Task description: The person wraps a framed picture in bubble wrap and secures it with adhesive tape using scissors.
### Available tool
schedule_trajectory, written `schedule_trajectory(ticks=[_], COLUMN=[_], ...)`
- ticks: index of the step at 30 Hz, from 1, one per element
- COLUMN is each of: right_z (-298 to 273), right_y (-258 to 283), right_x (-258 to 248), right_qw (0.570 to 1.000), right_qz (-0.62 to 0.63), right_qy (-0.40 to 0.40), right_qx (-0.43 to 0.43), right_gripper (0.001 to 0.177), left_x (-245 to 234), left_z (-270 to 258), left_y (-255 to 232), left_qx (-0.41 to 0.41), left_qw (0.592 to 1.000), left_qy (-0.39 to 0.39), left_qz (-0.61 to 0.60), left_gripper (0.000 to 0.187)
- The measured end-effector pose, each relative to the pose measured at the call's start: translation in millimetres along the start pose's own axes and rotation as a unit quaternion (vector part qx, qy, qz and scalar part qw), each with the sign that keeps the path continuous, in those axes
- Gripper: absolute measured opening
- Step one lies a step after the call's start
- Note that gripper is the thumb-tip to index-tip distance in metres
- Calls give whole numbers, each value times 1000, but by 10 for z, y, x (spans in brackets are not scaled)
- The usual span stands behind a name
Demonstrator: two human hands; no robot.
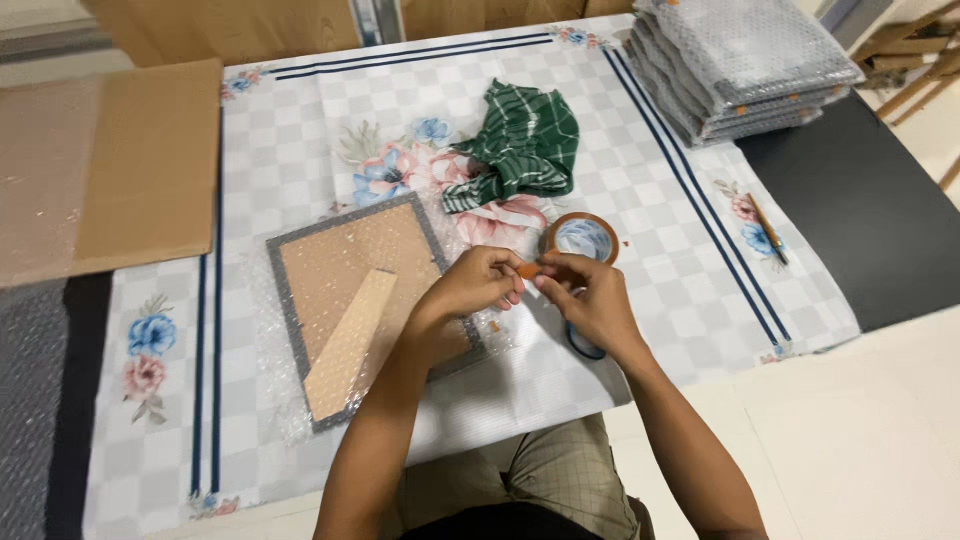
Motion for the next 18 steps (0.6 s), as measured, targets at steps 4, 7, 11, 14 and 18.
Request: schedule_trajectory(ticks=[4,7,11,14,18], right_z=[116,124,216,370,289], right_y=[13,252,603,591,1288], right_x=[327,430,638,1196,1812], right_qw=[996,996,984,985,970], right_qz=[93,64,140,138,186], right_qy=[-15,-50,-84,-6,83], right_qx=[6,-26,-74,-100,-136], right_gripper=[14,9,4,13,11], left_x=[-102,-315,-937,-1434,-1739], left_z=[-244,-534,-1295,-1982,-2453], left_y=[-60,-64,-194,-17,333], left_qx=[33,60,99,-29,-132], left_qw=[999,993,892,697,622], left_qy=[-28,-89,-367,-565,-601], left_qz=[-19,-42,245,440,484], left_gripper=[34,43,26,35,34])
Point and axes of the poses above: each hand's wrist, its own z-axis towards the middle knuckle, its own x-axis out of the palm, y = z × x, the point moved 3 cm from there along z, towards the middle knuckle, and after that the axes turned 11 degrees about -z, right-handed, at the moved point
